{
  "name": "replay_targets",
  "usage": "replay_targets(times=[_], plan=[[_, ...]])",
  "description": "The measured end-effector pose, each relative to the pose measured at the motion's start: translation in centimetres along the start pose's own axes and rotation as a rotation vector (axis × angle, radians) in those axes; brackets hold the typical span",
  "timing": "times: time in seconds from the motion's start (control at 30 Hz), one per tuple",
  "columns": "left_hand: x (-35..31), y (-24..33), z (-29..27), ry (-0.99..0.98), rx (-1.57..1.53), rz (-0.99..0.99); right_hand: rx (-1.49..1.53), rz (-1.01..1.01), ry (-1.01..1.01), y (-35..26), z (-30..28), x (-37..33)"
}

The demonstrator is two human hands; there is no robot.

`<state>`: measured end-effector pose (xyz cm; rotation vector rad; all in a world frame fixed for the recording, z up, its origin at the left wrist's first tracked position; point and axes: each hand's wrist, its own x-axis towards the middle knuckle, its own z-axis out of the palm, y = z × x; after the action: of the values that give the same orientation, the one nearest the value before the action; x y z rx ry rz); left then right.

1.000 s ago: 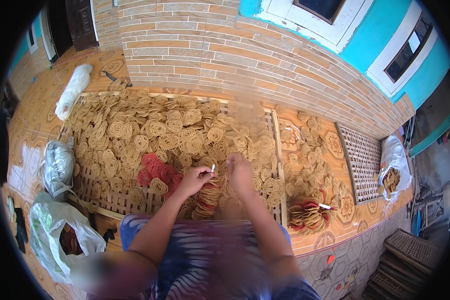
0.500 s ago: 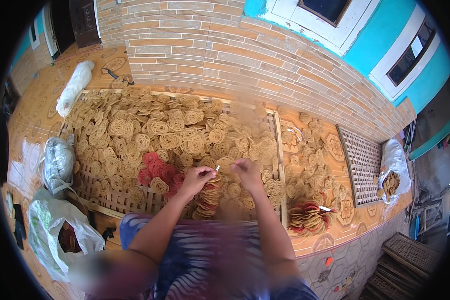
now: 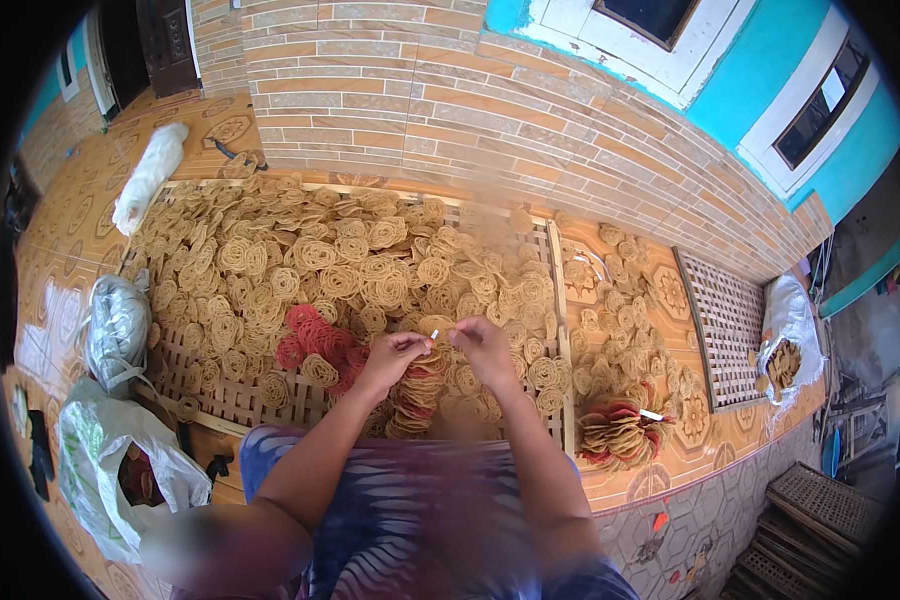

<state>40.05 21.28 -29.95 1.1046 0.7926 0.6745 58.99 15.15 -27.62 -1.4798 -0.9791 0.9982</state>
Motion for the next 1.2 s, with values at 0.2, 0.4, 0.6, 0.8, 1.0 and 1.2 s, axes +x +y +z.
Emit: replay_targets(times=[0.2,0.4,0.6,0.8,1.0,1.2], plan=[[0.0,0.0,-0.2,-0.002,-0.002,-0.011,-0.204,-0.111,-0.220,-1.8,-0.4,-0.7],[-0.1,0.2,-0.2,-0.030,0.112,0.049,-0.024,-0.041,-0.199,-2.9,-0.4,-0.9],[-0.2,0.3,0.3,0.009,0.176,0.074,-0.204,-0.151,-0.115,-3.0,0.7,-1.0],[0.7,0.7,0.3,0.100,0.435,0.480,-0.312,-0.321,-0.083,-2.4,0.8,-1.1],[0.4,0.0,-0.3,-0.092,0.577,0.197,-0.211,-0.160,0.063,-0.1,-2.1,1.4],[0.7,-0.5,0.0,-0.041,0.576,0.186,-1.017,-0.368,0.156,2.9,-5.1,0.8]])
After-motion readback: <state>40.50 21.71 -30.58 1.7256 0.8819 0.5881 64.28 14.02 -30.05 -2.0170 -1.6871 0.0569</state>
